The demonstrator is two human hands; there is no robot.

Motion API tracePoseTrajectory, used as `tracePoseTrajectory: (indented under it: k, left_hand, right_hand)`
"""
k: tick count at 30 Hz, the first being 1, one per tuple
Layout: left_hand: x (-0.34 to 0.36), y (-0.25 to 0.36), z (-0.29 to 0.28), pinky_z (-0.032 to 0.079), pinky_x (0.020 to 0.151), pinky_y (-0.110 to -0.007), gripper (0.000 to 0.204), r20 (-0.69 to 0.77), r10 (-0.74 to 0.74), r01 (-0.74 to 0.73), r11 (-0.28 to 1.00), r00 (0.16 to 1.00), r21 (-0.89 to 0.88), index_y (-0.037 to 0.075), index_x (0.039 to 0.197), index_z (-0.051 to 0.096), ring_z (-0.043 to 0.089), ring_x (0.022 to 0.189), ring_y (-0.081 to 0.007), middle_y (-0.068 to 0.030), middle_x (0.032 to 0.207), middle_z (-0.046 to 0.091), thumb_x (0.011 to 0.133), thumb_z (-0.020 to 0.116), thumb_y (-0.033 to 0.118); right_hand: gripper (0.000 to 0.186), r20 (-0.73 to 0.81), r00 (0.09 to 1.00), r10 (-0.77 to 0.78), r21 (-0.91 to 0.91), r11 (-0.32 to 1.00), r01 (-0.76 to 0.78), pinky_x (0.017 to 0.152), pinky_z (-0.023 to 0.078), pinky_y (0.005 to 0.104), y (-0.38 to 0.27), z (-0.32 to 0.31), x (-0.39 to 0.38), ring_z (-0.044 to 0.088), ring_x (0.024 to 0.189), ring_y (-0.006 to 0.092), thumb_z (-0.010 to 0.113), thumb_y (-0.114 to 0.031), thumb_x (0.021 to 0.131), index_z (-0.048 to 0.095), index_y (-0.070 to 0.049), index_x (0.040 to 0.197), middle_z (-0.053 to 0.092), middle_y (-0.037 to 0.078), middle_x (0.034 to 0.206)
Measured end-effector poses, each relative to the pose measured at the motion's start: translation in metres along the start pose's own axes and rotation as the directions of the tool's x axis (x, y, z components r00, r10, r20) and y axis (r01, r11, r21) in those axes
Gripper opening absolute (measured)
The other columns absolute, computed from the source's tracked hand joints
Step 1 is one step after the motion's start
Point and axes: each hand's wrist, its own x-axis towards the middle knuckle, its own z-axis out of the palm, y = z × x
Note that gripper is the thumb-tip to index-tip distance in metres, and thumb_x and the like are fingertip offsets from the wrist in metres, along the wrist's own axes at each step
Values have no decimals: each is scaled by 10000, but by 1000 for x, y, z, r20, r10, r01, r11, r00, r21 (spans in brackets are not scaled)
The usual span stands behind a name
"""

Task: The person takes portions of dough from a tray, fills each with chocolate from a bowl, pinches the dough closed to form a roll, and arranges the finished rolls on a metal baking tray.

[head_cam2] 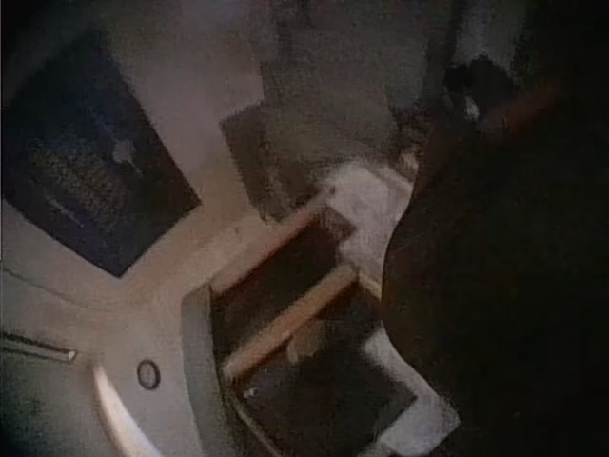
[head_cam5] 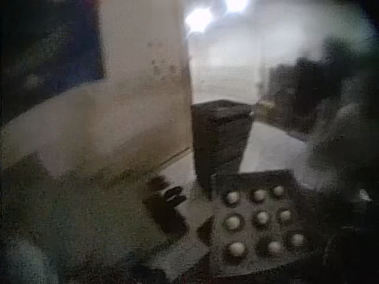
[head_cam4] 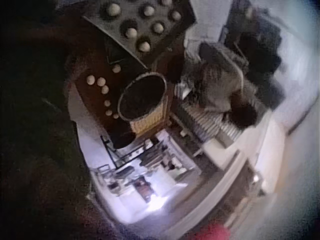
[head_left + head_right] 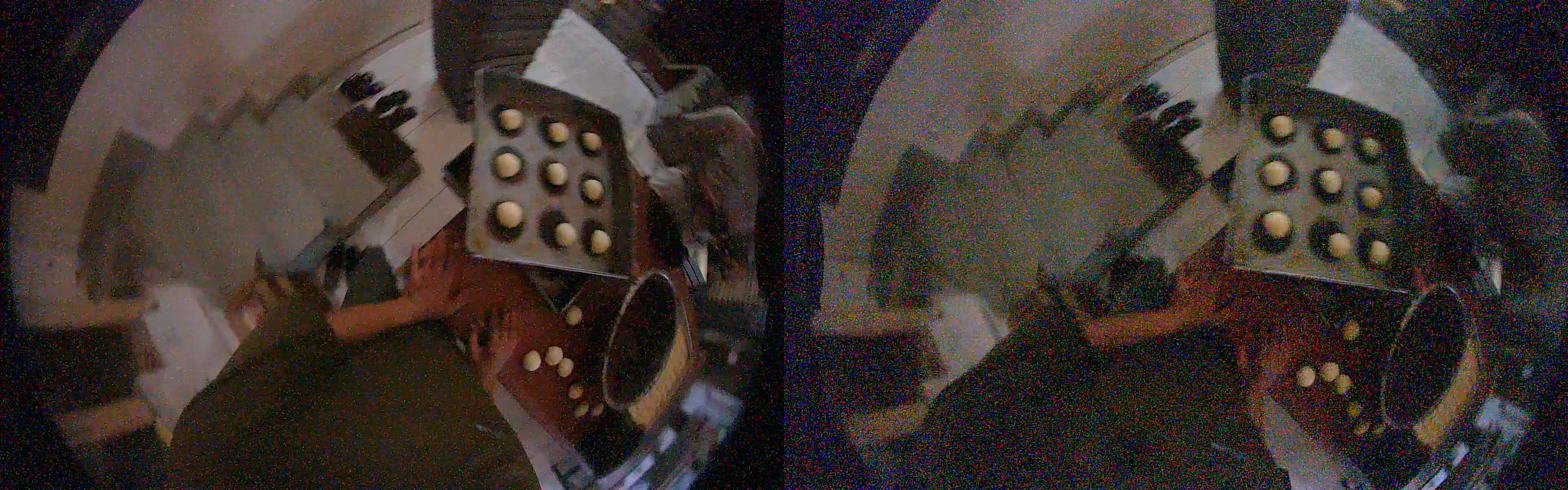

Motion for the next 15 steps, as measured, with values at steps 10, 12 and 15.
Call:
tracePoseTrajectory:
  k: [10, 12, 15]
  left_hand:
    - [34, -96, 2, 503, 929, -495, 471, -209, 294, -327, 934, 933, -145, 92, 1290, 654, 612, 1149, -388, -219, 1383, 547, 880, 682, 323]
    - [69, -169, 8, 582, 717, -389, 208, -143, 159, -200, 914, 977, -352, 82, 1045, 776, 729, 880, -315, -138, 1038, 762, 861, 693, 132]
    - [204, -168, -73, 541, 650, -403, 105, -449, -120, -127, 868, 885, -480, 55, 845, 765, 699, 693, -300, -123, 823, 751, 863, 702, 138]
  right_hand:
    - [814, -259, 943, 209, -317, 904, -287, 1173, 270, 670, -36, 80, 67, 320, 1470, 503, 606, -568, 864, 524, -15, 1455, 363, 298, 1584]
    - [874, -199, 947, 254, -282, 910, -303, 1195, 227, 666, -74, 58, 92, 277, 1489, 510, 612, -573, 861, 455, 10, 1494, 306, 305, 1611]
    - [932, -151, 928, 340, -240, 898, -368, 1212, 185, 664, -74, 44, 76, 247, 1502, 516, 616, -583, 857, 392, 27, 1526, 277, 313, 1622]
